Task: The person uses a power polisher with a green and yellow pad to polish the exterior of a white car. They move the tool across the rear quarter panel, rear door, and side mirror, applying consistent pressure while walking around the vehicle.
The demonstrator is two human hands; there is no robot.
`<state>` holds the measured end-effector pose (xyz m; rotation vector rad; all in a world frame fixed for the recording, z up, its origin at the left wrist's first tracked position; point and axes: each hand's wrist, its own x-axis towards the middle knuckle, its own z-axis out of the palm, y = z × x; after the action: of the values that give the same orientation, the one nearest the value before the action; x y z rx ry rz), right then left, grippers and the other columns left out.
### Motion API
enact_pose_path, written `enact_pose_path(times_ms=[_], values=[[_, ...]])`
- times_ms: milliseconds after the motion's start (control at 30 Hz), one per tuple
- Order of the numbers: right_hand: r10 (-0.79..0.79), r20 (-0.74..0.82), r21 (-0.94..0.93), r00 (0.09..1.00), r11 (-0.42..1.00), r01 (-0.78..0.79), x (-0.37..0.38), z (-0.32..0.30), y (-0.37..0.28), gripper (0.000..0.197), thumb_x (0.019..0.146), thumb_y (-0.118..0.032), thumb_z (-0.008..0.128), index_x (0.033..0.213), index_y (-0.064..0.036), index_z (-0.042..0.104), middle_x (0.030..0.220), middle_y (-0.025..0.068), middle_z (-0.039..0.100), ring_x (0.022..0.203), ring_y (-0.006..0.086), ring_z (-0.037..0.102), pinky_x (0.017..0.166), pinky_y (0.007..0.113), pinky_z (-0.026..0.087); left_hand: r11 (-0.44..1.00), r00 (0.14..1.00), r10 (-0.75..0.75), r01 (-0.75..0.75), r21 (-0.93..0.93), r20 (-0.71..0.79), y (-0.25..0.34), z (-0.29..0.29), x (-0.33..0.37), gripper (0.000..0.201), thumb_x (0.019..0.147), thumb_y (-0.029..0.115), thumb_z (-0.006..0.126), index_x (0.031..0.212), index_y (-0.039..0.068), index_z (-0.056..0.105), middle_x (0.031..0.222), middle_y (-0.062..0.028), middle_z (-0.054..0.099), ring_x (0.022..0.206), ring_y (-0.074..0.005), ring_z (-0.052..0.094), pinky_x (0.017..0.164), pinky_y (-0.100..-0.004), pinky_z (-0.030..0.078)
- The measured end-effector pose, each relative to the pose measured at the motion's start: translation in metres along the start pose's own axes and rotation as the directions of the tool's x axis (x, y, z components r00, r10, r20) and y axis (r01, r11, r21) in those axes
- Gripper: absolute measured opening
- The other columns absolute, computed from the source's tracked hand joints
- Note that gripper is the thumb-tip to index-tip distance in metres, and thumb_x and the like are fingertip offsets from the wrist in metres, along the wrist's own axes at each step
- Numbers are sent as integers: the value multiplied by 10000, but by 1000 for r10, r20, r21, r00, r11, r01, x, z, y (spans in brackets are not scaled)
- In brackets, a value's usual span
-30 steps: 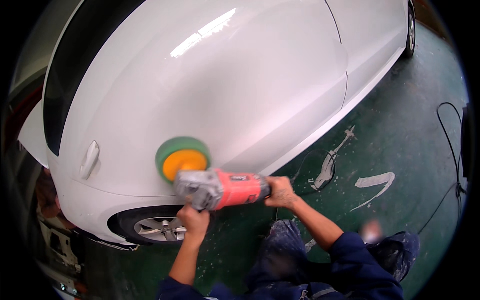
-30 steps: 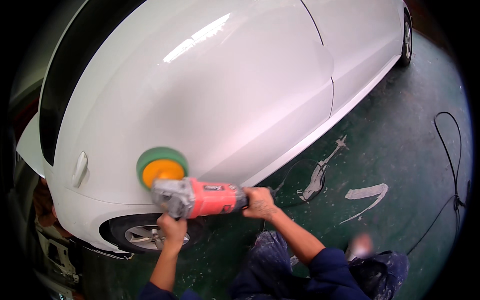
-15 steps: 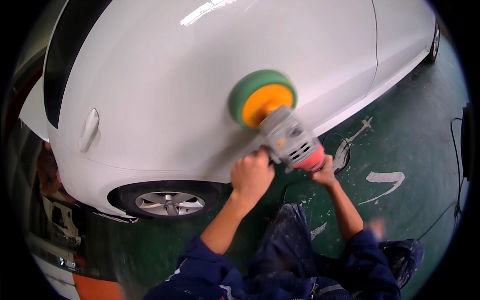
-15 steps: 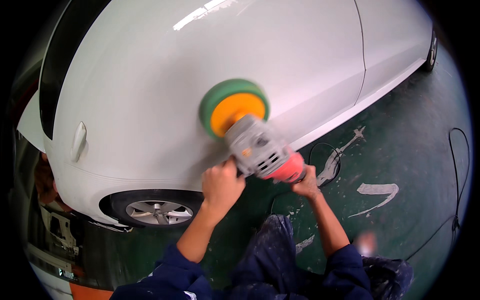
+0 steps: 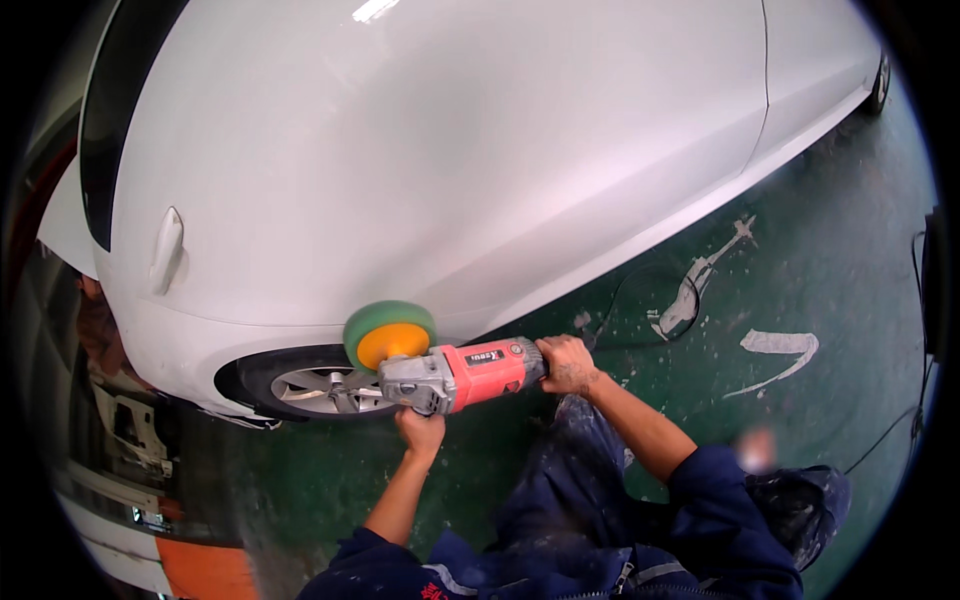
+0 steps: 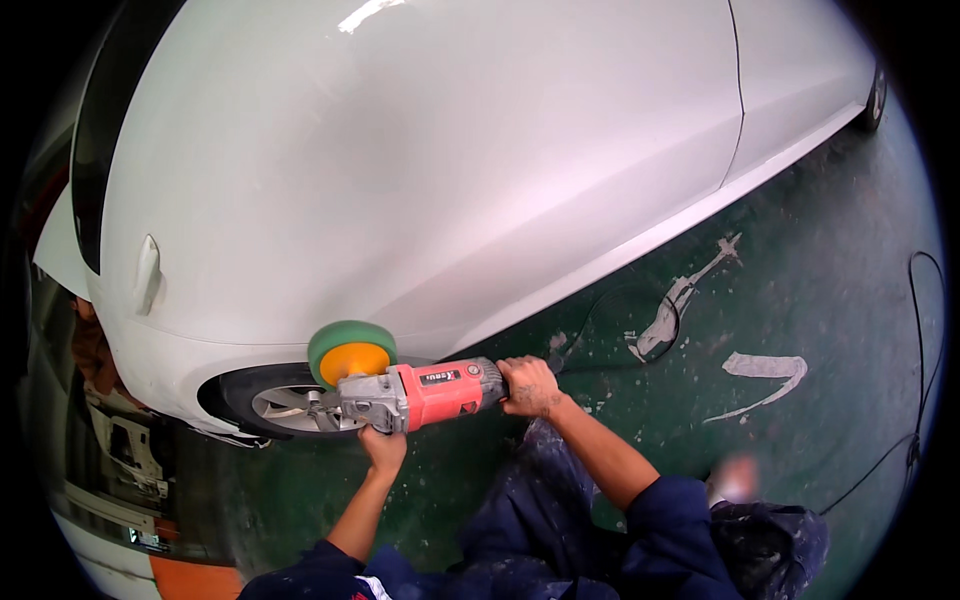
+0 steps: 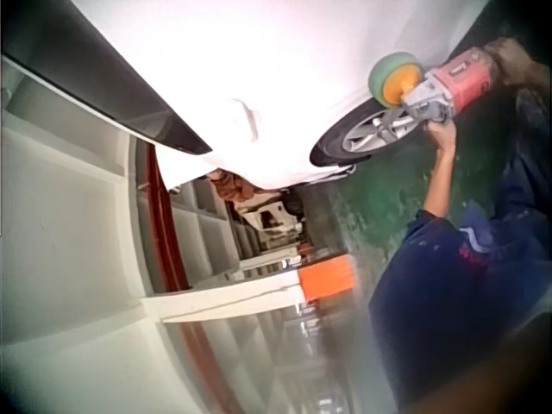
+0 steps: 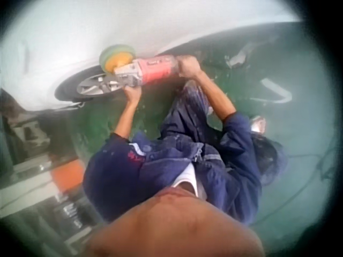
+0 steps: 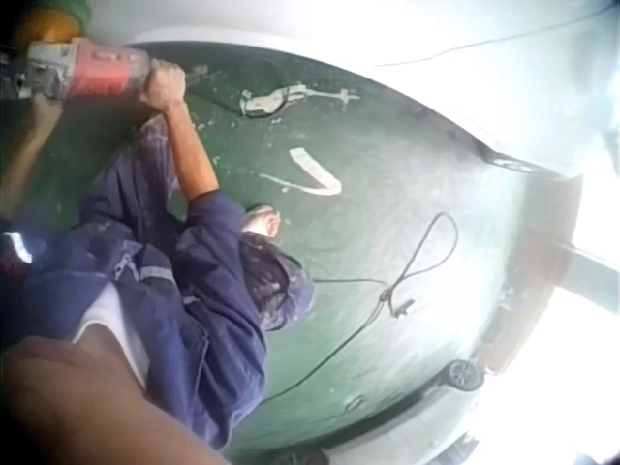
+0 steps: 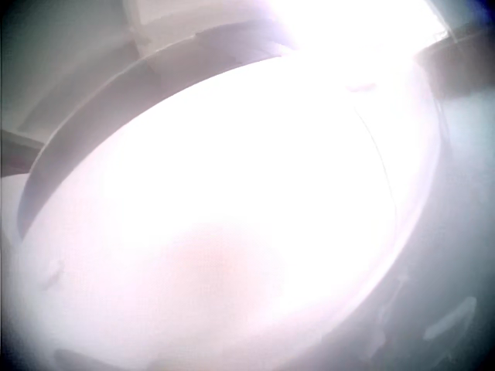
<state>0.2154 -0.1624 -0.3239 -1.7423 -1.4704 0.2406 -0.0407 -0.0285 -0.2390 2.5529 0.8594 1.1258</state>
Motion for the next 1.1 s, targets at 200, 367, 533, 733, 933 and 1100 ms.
enact_pose_path(times_ms=[200, 367, 533, 733, 933, 1100], values=[[-19, -109, -26, 994, 1000, 17, -22, -30, 49, 402, 511, -135, 726, 869, -48, 564, 819, 163, 635, 814, 389, 629, 748, 466, 514, 991, 996, 34, -23, -134, 81, 24, 49, 3, 245, 720, 7, 690, 963, -28, 698, 934, -210, 713, 961, -372, 694, 839, -415, 521], [110, -341, 126, 933, 990, -70, -54, -66, 95, 383, 561, -114, 772, 926, -55, 672, 879, 154, 681, 848, 374, 656, 778, 415, 524, 999, 942, 52, -51, -13, 331, 95, 89, 40, 228, 666, 93, 723, 876, 8, 702, 839, -210, 694, 814, -402, 674, 718, -465, 537], [304, -382, 321, 873, 929, -184, -74, -57, 114, 436, 621, -139, 805, 1035, -50, 702, 1015, 146, 714, 965, 318, 685, 858, 373, 524, 998, 855, 51, -69, 15, 516, 132, 114, 68, 160, 693, 172, 714, 766, 30, 700, 713, -204, 659, 706, -418, 646, 646, -492, 520], [119, -297, 173, 947, 982, -69, -44, -6, 100, 433, 573, -129, 765, 979, -52, 635, 952, 145, 657, 937, 332, 634, 848, 400, 481, 989, 849, 64, 16, -146, 525, 69, 92, 30, 207, 748, 109, 689, 947, 52, 695, 927, -163, 683, 916, -375, 635, 838, -460, 479], [-6, -120, 31, 993, 999, 10, -14, 39, 77, 435, 534, -108, 723, 940, -63, 574, 914, 132, 610, 945, 329, 591, 860, 415, 439, 993, 971, 72, -48, -111, 226, -2, 61, -7, 325, 774, 61, 701, 1096, 45, 669, 1110, -138, 673, 1089, -337, 609, 1002, -444, 422], [59, -112, -58, 992, 996, -66, -46, -18, 143, 421, 555, -137, 757, 939, -67, 601, 925, 131, 634, 932, 337, 601, 856, 427, 446, 951, 873, 177, -33, -306, 455, 32, 139, -7, 401, 774, 33, 705, 1163, 7, 611, 1164, -171, 628, 1147, -338, 576, 1014, -442, 407]])
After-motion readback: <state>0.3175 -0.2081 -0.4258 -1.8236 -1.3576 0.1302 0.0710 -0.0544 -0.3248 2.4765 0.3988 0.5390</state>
